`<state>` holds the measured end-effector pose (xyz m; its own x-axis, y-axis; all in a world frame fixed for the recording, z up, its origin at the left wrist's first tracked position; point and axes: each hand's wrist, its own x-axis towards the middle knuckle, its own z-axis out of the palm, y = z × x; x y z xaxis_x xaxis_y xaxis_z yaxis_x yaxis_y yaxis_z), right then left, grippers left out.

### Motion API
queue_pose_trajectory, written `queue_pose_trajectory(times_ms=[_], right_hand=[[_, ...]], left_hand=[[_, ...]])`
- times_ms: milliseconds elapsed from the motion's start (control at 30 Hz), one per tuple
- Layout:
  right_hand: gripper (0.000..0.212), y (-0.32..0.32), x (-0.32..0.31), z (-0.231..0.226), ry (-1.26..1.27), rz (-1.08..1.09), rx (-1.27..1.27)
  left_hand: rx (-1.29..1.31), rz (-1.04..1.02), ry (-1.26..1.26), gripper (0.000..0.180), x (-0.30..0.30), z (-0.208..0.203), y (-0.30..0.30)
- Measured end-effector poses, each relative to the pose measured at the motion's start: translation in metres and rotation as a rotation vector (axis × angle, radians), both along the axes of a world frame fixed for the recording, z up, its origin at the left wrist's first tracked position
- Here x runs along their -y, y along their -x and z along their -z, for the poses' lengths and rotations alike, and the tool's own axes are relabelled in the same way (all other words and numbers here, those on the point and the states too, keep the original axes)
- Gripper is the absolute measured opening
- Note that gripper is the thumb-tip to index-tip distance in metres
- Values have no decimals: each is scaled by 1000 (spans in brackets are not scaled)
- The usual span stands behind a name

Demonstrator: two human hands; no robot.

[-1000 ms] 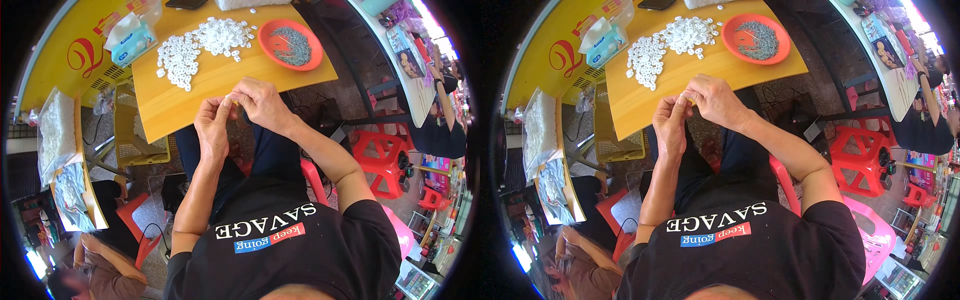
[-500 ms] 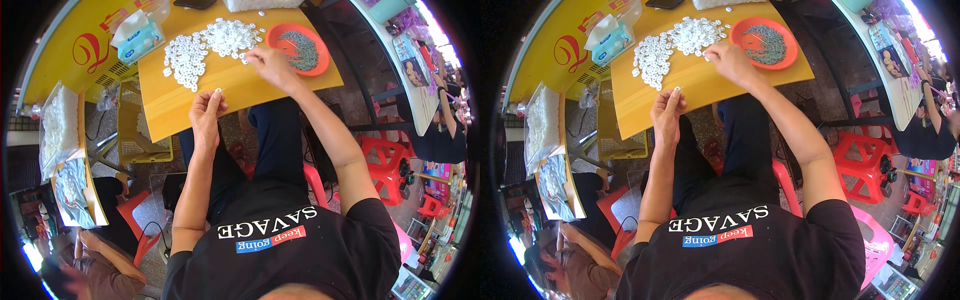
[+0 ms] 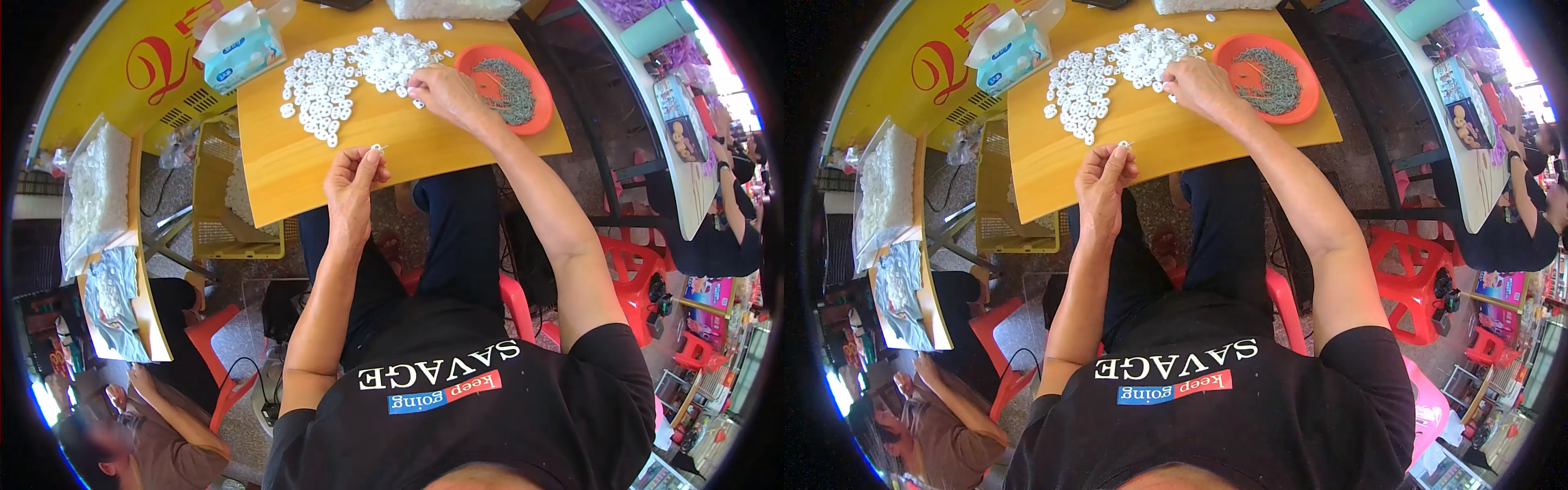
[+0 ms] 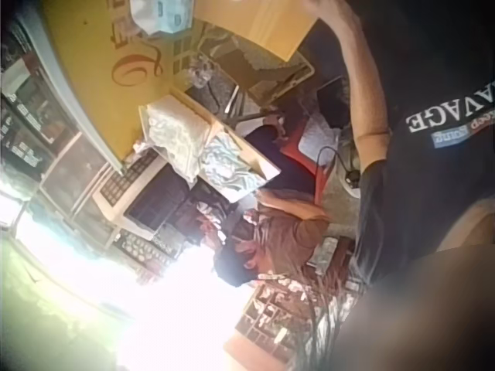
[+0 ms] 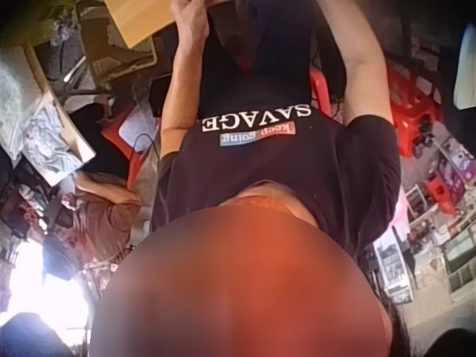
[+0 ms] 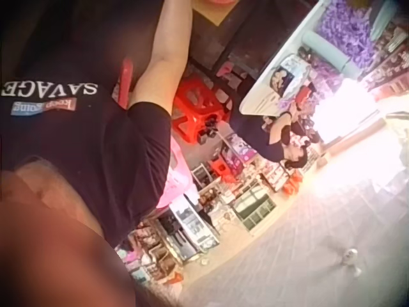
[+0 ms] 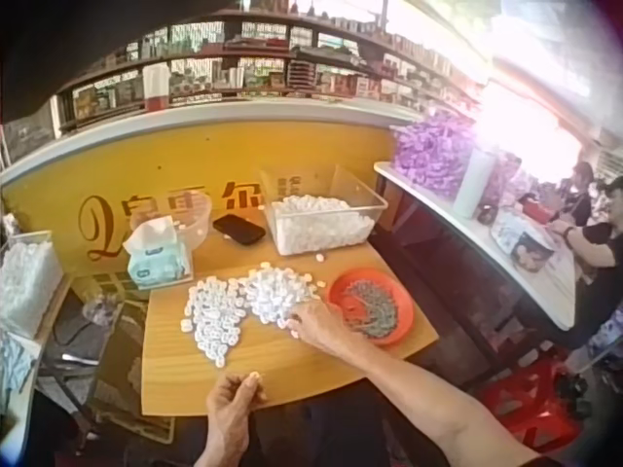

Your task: Assembling small white plastic components with metal pins by hand.

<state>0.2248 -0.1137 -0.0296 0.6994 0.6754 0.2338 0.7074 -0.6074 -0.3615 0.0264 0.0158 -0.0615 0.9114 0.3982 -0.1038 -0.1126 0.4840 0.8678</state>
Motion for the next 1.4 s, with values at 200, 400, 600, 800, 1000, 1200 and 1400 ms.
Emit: queue_pose_trajectory(times_ms=[200,400,600,800,1000,1200,1400], right_hand=[[24,30,12,-23,-611,34,-929],[27,91,24,-60,-764,-72,-1134],[28,122,30,-77,-826,-134,-1099],[27,136,31,-80,-821,-186,-921],[25,139,31,-78,-799,-149,-768],[18,145,26,-72,-779,-112,-564],[18,152,29,-71,-813,-136,-606]], left_hand=[[50,-23,68,13,6,-15,7],[162,-34,173,14,21,-49,11],[211,-64,209,13,31,-69,18],[216,-53,186,12,36,-78,28],[195,-52,196,12,35,-80,29],[261,-54,269,12,38,-85,29],[285,-86,135,14,40,-78,32]])
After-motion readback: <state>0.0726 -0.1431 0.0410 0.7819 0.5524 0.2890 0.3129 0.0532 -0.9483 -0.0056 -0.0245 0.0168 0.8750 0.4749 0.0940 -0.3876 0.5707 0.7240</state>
